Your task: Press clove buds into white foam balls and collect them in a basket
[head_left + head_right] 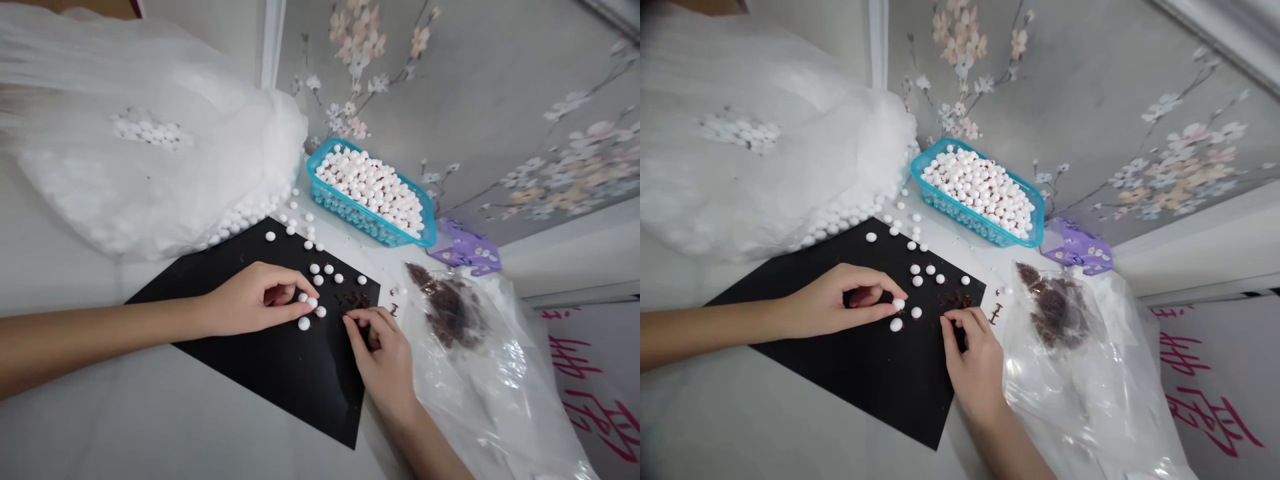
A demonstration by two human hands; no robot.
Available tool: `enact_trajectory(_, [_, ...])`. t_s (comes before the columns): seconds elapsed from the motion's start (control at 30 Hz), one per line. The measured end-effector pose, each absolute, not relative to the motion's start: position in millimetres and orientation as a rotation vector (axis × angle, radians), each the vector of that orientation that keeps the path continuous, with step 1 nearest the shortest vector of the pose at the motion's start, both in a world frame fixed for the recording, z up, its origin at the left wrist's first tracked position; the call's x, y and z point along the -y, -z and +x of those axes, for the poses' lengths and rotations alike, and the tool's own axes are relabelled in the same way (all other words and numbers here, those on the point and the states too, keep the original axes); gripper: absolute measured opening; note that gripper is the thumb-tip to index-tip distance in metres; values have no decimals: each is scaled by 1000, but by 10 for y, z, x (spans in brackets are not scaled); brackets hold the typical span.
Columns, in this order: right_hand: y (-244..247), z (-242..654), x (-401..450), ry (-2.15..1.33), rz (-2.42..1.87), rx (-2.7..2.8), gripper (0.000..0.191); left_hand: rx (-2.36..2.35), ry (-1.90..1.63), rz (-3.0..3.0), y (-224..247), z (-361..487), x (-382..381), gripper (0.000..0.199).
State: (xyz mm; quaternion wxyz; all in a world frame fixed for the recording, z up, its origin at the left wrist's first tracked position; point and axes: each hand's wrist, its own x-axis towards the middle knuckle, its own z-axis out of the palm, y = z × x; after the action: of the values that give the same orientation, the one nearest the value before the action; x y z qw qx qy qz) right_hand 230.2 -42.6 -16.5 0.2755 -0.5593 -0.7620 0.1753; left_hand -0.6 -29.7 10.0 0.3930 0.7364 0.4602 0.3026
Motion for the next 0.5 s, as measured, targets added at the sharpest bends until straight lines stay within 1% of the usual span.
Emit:
enact_trajectory(0.13, [171,2302,419,-479,-1515,2059,13,-1378,-689,2165,-108,-20,282,21])
enact_trajectory(0.27, [171,2297,427,-537,-1452,2079,14,-1414,-563,2420,-194,-102,194,19])
enact_trajectory(0.37, [149,2291,439,-565,-1416,2062,12,-1534,-496,2467,-277,-213,83,26])
enact_trajectory(0.5, [121,2285,456,-570,-1364,2077,12,-1879,-373,2482,-328,-404,-71,35])
